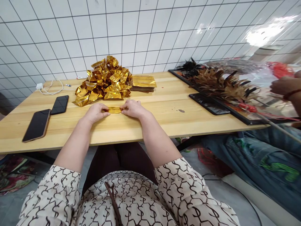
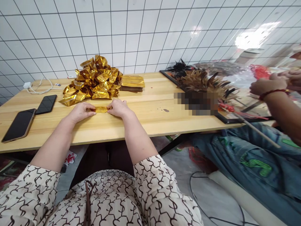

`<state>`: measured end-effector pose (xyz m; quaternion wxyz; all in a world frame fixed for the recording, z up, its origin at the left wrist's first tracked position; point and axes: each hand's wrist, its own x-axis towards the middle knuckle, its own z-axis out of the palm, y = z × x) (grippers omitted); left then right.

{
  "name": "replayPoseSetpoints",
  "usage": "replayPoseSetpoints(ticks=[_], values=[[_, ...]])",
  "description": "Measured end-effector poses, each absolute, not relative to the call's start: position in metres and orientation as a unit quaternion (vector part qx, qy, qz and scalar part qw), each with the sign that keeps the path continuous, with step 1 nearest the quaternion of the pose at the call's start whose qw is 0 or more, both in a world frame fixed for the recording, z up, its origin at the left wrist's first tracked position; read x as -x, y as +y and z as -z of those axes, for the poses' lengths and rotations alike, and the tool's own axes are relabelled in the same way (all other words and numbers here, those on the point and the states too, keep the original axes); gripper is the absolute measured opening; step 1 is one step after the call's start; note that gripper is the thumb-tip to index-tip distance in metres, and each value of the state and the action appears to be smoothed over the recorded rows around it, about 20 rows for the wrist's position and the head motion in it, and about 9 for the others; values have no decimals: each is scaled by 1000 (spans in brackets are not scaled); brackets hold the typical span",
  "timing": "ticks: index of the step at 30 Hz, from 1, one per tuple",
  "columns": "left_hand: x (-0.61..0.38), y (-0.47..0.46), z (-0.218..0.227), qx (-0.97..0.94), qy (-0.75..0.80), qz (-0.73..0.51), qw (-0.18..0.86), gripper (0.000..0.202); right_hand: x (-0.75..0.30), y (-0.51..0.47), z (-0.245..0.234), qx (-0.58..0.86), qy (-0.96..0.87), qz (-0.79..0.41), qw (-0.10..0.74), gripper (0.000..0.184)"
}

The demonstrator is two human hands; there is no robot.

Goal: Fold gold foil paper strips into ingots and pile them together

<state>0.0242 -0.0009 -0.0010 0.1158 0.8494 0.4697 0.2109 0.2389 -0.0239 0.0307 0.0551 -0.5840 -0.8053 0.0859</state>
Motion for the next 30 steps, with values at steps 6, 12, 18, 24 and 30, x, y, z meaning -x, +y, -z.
replayPoseSetpoints(ticks=[6, 12, 18, 24, 30], values=[[-19, 2, 3, -845, 474, -220, 114, 21, -242, -23, -31, 607, -787, -88, 69, 27], [-19, 5, 5, -865, 454, -201, 65, 22, -237, -25, -28, 581, -809, -45, 75, 26], [-22, 0, 3, -868, 460, -186, 40, 25, -234, -28, -28, 565, -822, -35, 69, 29], [-24, -3, 0, -852, 478, -206, 65, 30, -230, -27, -28, 568, -819, -26, 76, 25], [-23, -1, 3, -827, 508, -230, 73, 22, -225, -26, -27, 602, -791, -39, 100, 26]])
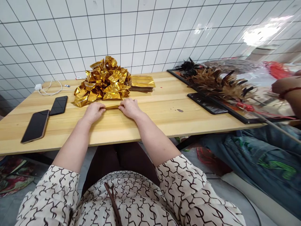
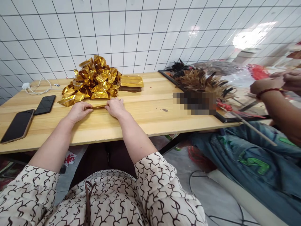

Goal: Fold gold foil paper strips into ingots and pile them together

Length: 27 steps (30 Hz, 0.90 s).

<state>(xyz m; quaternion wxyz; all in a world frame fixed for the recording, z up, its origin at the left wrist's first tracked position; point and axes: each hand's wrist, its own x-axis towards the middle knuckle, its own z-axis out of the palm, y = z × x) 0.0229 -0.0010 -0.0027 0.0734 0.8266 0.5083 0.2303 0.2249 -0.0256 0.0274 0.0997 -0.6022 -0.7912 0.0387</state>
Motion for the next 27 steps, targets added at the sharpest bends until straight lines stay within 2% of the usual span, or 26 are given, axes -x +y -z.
replayPoseSetpoints(ticks=[9, 14, 17, 21, 27], values=[[-33, -3, -2, -728, 644, -217, 90, 25, -221, -23, -26, 638, -762, -48, 95, 29], [-33, -3, -3, -714, 672, -189, 63, 22, -221, -22, -26, 661, -744, -48, 84, 27], [-35, -4, -2, -725, 661, -190, 25, 20, -220, -22, -26, 673, -734, -48, 81, 26], [-40, -4, 3, -774, 599, -207, -14, 28, -218, -22, -25, 672, -733, -39, 92, 23], [-44, -1, 7, -801, 566, -193, 29, 21, -213, -22, -22, 655, -749, -33, 100, 19]])
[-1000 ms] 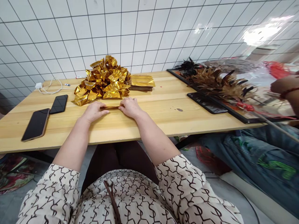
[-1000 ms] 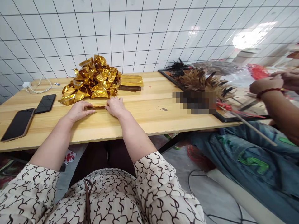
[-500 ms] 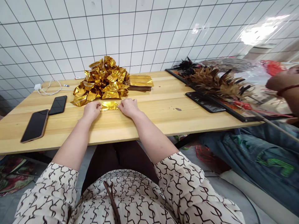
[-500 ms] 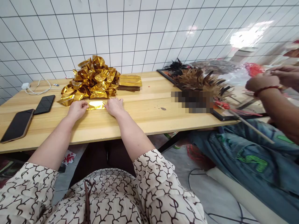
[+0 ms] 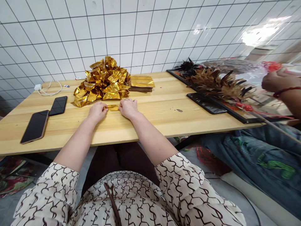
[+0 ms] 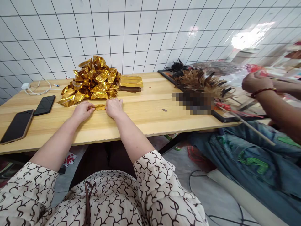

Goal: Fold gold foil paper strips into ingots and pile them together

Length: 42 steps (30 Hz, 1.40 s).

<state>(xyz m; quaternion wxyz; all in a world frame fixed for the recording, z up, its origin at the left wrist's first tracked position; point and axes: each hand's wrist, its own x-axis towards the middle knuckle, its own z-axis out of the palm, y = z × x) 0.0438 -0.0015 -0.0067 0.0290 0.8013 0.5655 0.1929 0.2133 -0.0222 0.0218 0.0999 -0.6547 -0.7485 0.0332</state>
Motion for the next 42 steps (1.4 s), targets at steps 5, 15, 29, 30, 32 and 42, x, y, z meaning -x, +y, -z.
replayPoseSetpoints(ticks=[5, 15, 29, 30, 32, 42], values=[[-49, -1, 2, -773, 603, -189, 61, 15, -209, -21, -21, 650, -752, -36, 102, 21], [-57, -3, -2, -740, 640, -194, 70, 14, -198, -17, -22, 677, -728, -64, 88, 42], [-45, 4, -1, -696, 663, -233, 145, 14, -211, -13, -28, 708, -690, -126, 89, 26], [-43, 4, -1, -693, 663, -240, 152, 13, -213, -12, -28, 709, -687, -127, 90, 25], [-38, 3, -1, -685, 665, -248, 166, 12, -218, -12, -27, 712, -684, -129, 92, 24], [-20, 0, -4, -665, 674, -260, 190, 5, -233, -10, -24, 710, -683, -137, 103, 15]])
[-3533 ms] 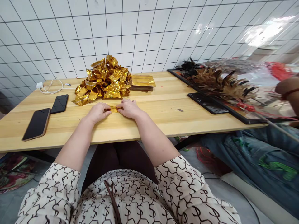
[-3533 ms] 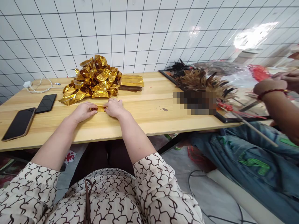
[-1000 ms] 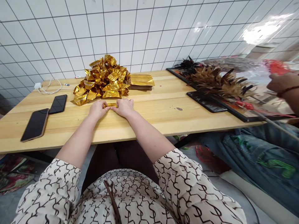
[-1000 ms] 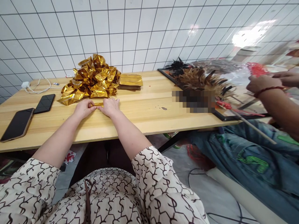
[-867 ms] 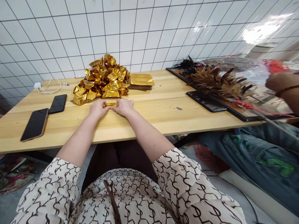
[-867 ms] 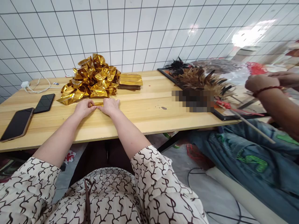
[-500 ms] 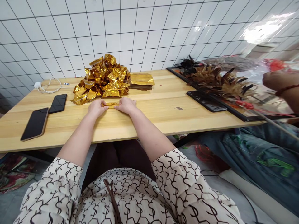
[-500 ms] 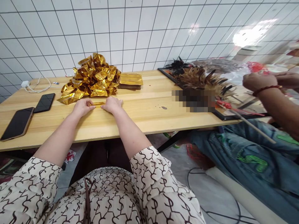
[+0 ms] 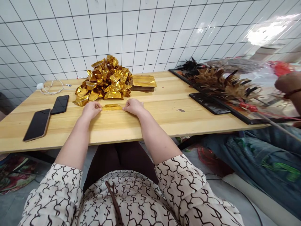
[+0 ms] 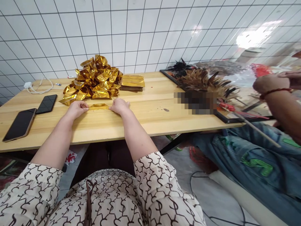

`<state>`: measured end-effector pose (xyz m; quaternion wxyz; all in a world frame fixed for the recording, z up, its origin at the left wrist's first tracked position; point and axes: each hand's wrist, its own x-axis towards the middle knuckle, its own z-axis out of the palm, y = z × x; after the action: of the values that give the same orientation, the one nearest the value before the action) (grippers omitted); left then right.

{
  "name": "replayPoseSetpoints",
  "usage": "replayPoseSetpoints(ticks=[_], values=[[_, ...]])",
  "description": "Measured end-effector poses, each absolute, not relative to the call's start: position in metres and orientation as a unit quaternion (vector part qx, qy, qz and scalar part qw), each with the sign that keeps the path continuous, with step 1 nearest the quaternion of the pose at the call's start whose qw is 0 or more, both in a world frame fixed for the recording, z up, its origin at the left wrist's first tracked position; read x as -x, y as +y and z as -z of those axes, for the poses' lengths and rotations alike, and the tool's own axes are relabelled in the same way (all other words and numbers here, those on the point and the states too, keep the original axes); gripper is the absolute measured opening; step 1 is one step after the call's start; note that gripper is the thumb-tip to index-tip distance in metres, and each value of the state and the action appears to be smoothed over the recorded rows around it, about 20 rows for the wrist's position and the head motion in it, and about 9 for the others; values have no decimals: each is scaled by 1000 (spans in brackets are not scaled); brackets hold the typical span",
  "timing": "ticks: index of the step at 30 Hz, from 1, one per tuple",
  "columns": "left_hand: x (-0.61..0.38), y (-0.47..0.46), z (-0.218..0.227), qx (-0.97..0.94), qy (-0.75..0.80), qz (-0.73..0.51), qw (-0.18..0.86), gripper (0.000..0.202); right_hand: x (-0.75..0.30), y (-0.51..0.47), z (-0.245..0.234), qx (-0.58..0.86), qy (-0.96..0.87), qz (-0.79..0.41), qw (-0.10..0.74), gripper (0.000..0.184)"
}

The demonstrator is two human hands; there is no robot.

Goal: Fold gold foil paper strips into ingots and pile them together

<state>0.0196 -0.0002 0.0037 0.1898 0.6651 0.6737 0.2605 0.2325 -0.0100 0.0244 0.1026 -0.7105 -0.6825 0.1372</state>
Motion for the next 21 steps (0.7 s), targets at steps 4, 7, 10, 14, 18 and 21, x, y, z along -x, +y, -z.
replayPoseSetpoints(ticks=[4, 7, 10, 14, 18, 21], values=[[-13, 3, -1, -668, 668, -263, 195, 6, -233, -10, -23, 711, -683, -130, 108, 11], [-11, 3, -1, -670, 667, -257, 201, 8, -233, -11, -23, 709, -685, -130, 109, 10], [-13, 4, 0, -677, 666, -252, 186, 15, -233, -11, -24, 706, -688, -128, 109, 10], [-19, 6, 5, -751, 601, -257, 97, 31, -232, -12, -25, 709, -684, -131, 107, 9], [-27, 4, 10, -839, 495, -219, 62, 46, -230, -13, -26, 708, -688, -130, 98, 11], [-30, 2, 11, -853, 478, -197, 70, 50, -228, -16, -25, 693, -705, -120, 98, 22]])
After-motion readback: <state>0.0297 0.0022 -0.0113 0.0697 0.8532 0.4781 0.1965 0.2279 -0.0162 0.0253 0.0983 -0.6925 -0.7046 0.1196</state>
